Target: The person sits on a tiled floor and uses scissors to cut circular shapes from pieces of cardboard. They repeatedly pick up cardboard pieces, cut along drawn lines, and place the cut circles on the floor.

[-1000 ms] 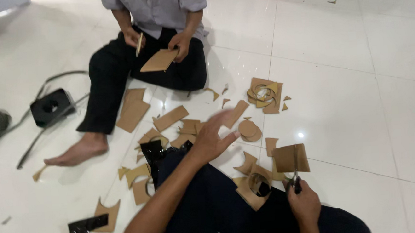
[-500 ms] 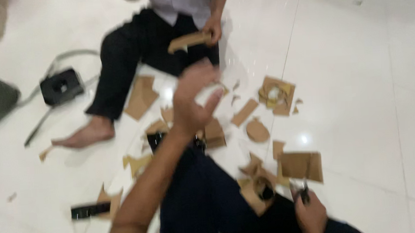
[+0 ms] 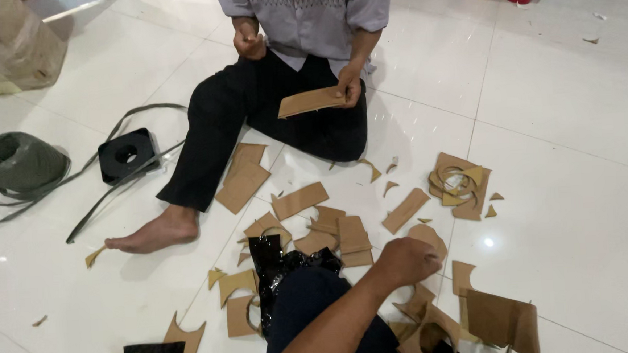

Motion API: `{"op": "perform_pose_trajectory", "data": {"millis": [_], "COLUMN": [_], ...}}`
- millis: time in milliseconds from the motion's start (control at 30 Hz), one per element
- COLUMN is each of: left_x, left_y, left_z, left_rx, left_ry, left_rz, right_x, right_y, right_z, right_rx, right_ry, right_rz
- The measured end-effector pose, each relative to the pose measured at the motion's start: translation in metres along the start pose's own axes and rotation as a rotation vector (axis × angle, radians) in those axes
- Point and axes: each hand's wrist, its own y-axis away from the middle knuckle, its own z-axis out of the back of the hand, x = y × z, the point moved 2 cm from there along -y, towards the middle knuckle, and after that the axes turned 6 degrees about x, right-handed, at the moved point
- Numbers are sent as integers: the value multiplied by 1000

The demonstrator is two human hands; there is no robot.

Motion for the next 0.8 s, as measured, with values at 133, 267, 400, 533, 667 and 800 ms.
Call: {"op": "perform_pose_trajectory", "data": {"millis": [133,267,400,533,667,800], "left_x": [25,25,20,25,33,33], "left_y": [-12,-15,-19,-19,-20,-22], "left_z": [-38,-52,-45,-42,-44,-44], "left_rx": [259,334,393,374,392,371], "left_ry": [-82,-99,-92,-65,-81,-115], "left_rz": [102,137,180,184,235,206], "right_x": [1,-13,-18,-24,-28,-24], "right_y": [-4,3,4,12,17,17], "right_z": [-13,-8,-8,-1,2,5], "right_rx": [-19,-3,20,47,9,75], "right_ry": [-5,24,26,10,60,151], "right_rz": [5,16,53,127,20,8]}}
